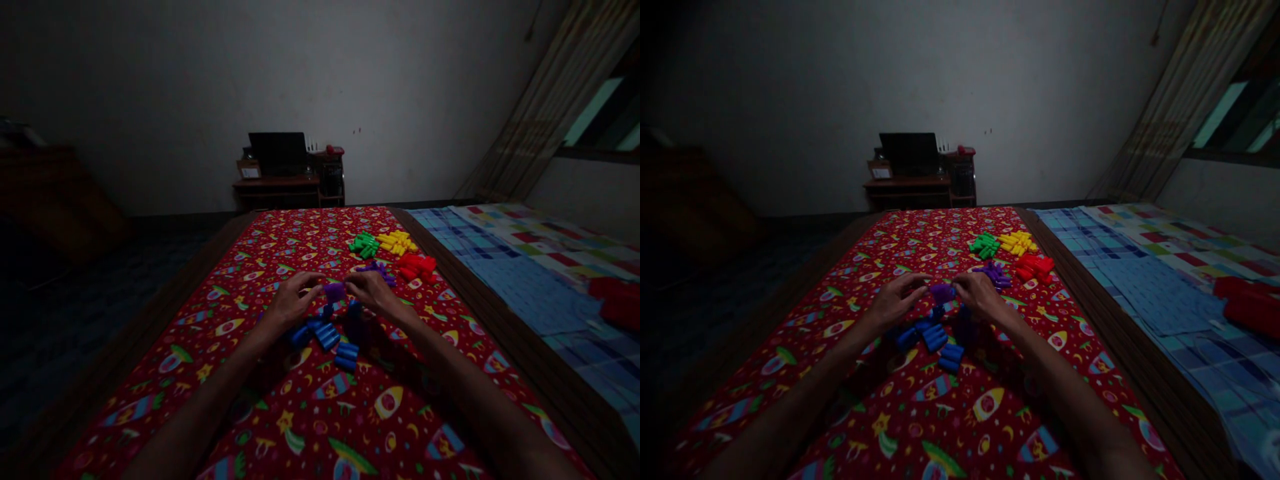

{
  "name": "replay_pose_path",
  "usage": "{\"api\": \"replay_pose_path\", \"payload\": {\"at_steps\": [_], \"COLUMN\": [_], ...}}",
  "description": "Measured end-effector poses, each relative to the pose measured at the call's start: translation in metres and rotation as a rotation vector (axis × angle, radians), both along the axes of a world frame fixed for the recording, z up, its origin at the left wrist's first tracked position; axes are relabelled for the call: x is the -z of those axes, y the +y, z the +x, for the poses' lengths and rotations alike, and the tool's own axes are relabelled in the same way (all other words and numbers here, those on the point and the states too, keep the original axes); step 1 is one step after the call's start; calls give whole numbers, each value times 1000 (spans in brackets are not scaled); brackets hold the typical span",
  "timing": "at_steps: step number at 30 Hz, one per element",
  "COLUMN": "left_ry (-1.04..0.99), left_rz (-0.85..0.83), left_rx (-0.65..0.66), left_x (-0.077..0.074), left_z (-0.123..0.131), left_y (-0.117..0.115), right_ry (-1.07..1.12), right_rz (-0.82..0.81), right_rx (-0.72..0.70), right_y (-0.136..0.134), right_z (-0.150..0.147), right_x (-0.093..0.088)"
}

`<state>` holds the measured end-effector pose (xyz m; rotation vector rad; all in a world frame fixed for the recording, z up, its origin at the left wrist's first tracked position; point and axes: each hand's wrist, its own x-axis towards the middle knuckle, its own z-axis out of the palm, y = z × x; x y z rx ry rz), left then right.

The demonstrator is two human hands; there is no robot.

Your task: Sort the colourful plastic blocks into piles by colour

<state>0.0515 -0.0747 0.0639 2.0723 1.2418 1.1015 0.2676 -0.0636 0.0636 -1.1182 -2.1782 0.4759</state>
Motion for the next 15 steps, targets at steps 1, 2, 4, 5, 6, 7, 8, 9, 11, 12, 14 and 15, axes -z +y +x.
{"api": "replay_pose_path", "payload": {"at_steps": [1,2,4,5,6,7,8,9,11,12,14,15], "left_ry": [4,13,54,86,118,150,179,208,273,312,391,422], "left_rz": [-13,-22,-22,-16,-11,-11,-21,-43,-104,-137,-190,-211], "left_rx": [15,21,4,-17,-42,-66,-86,-102,-131,-148,-179,-183], "left_x": [0,0,-2,-3,-4,-5,-6,-7,-6,-4,-1,1], "left_z": [-2,-5,-12,-16,-22,-27,-34,-41,-56,-63,-74,-78], "left_y": [2,4,9,12,15,17,20,23,29,31,34,35], "right_ry": [-12,-32,-83,-112,-141,-176,-224,-287,-456,-548,-700,-755], "right_rz": [7,7,-8,-25,-49,-74,-93,-101,-80,-60,-40,-49], "right_rx": [33,62,87,78,55,29,2,-20,-14,13,78,99], "right_y": [6,11,18,18,17,14,11,6,-4,-9,-16,-17], "right_z": [8,15,23,25,24,23,20,18,13,12,11,10], "right_x": [-1,-2,-4,-4,-5,-6,-6,-7,-7,-7,-5,-4]}}
